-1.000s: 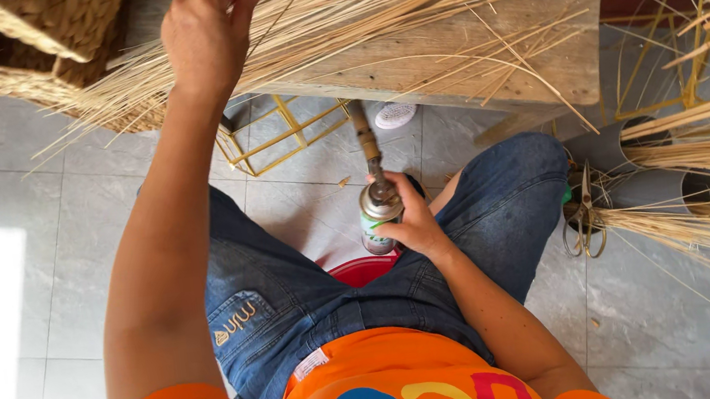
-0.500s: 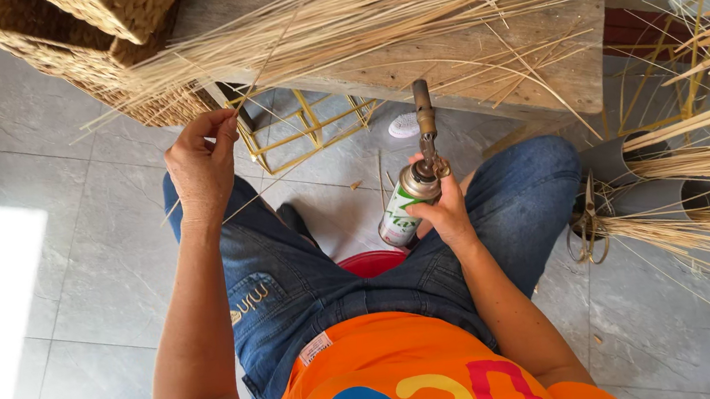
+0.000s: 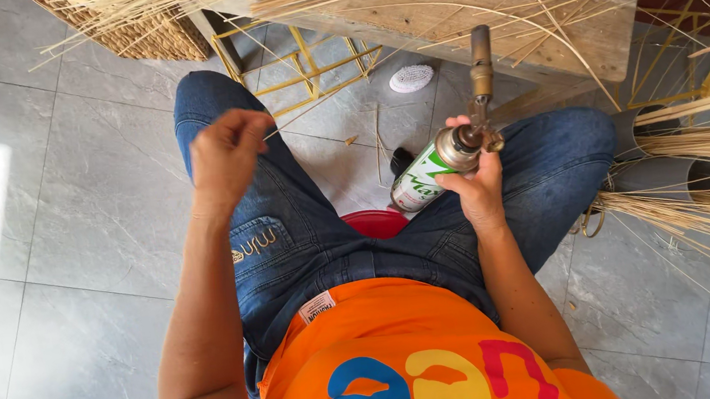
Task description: The person sits on a low stool and uses a handheld blowtorch to heat thin bamboo strips one by one. They pick up each strip, apply the flame along its length, and place it back on the table. The process is repeated for multiple strips.
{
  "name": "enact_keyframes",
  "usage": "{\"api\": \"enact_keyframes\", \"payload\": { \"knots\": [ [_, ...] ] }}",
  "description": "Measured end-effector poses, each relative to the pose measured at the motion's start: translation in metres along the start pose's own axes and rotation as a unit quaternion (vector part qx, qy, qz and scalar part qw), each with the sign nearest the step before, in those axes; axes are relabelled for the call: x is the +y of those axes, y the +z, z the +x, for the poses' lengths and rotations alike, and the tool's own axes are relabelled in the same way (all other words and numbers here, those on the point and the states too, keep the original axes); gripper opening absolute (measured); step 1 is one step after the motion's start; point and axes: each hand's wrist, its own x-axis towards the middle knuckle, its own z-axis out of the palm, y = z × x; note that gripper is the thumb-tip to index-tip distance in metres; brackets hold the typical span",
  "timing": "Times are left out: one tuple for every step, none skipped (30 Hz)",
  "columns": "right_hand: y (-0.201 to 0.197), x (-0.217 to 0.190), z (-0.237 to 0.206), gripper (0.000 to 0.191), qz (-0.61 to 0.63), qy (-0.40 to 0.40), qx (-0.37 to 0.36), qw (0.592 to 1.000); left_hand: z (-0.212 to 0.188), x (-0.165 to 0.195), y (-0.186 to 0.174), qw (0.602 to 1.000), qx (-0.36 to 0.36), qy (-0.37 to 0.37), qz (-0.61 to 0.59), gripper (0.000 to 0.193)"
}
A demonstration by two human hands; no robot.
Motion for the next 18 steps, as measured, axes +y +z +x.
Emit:
{"api": "enact_keyframes", "payload": {
  "knots": [
    [0.001, -0.002, -0.001, 0.088, 0.006, -0.004, 0.003, 1.000, -0.003, -0.002, 0.005, 0.998, -0.049, -0.033, -0.016, 0.018],
    [0.001, -0.003, 0.000, 0.088, 0.005, -0.010, 0.007, 1.000, -0.003, -0.005, 0.013, 0.992, -0.084, -0.053, -0.083, 0.019],
    [0.002, -0.004, 0.000, 0.087, 0.004, -0.015, 0.012, 1.000, -0.005, -0.009, 0.025, 0.979, -0.119, -0.075, -0.150, 0.019],
    [0.003, -0.004, 0.000, 0.086, 0.003, -0.020, 0.017, 1.000, -0.006, -0.013, 0.037, 0.960, -0.153, -0.096, -0.215, 0.020],
    [0.004, -0.005, 0.000, 0.086, 0.007, -0.020, 0.022, 1.000, -0.007, -0.018, 0.050, 0.945, -0.170, -0.116, -0.253, 0.020],
    [0.005, -0.005, 0.001, 0.086, 0.012, -0.022, 0.027, 0.999, -0.006, -0.023, 0.064, 0.929, -0.187, -0.134, -0.291, 0.020],
    [0.006, -0.005, 0.002, 0.086, 0.017, -0.025, 0.031, 0.999, -0.003, -0.028, 0.076, 0.911, -0.202, -0.151, -0.327, 0.021],
    [0.007, -0.005, 0.002, 0.086, 0.015, -0.026, 0.030, 0.999, 0.001, -0.032, 0.086, 0.903, -0.193, -0.171, -0.344, 0.020],
    [0.008, -0.005, 0.001, 0.085, 0.013, -0.028, 0.031, 0.999, 0.008, -0.036, 0.098, 0.894, -0.187, -0.190, -0.360, 0.020],
    [0.008, -0.006, 0.000, 0.084, 0.009, -0.031, 0.033, 0.999, 0.018, -0.039, 0.108, 0.884, -0.182, -0.208, -0.376, 0.020],
    [0.008, -0.007, 0.000, 0.083, -0.003, -0.033, 0.027, 0.999, 0.029, -0.042, 0.116, 0.883, -0.154, -0.203, -0.395, 0.020],
    [0.009, -0.008, 0.000, 0.082, -0.016, -0.035, 0.021, 0.999, 0.041, -0.043, 0.124, 0.880, -0.125, -0.199, -0.413, 0.019],
    [0.009, -0.008, -0.001, 0.081, -0.028, -0.035, 0.015, 0.999, 0.054, -0.043, 0.131, 0.876, -0.097, -0.195, -0.431, 0.019],
    [0.009, -0.009, 0.000, 0.080, -0.041, -0.041, 0.019, 0.998, 0.068, -0.041, 0.137, 0.888, -0.083, -0.177, -0.415, 0.019],
    [0.008, -0.009, 0.000, 0.080, -0.054, -0.046, 0.023, 0.997, 0.082, -0.038, 0.141, 0.900, -0.068, -0.159, -0.400, 0.018],
    [0.008, -0.009, 0.000, 0.080, -0.067, -0.050, 0.025, 0.996, 0.095, -0.032, 0.145, 0.911, -0.051, -0.141, -0.384, 0.018],
    [0.007, -0.008, 0.001, 0.080, -0.064, -0.043, 0.029, 0.997, 0.110, -0.024, 0.148, 0.920, -0.039, -0.116, -0.372, 0.018],
    [0.006, -0.007, 0.001, 0.080, -0.061, -0.038, 0.032, 0.997, 0.127, -0.011, 0.152, 0.928, -0.028, -0.090, -0.359, 0.018]
  ]
}}
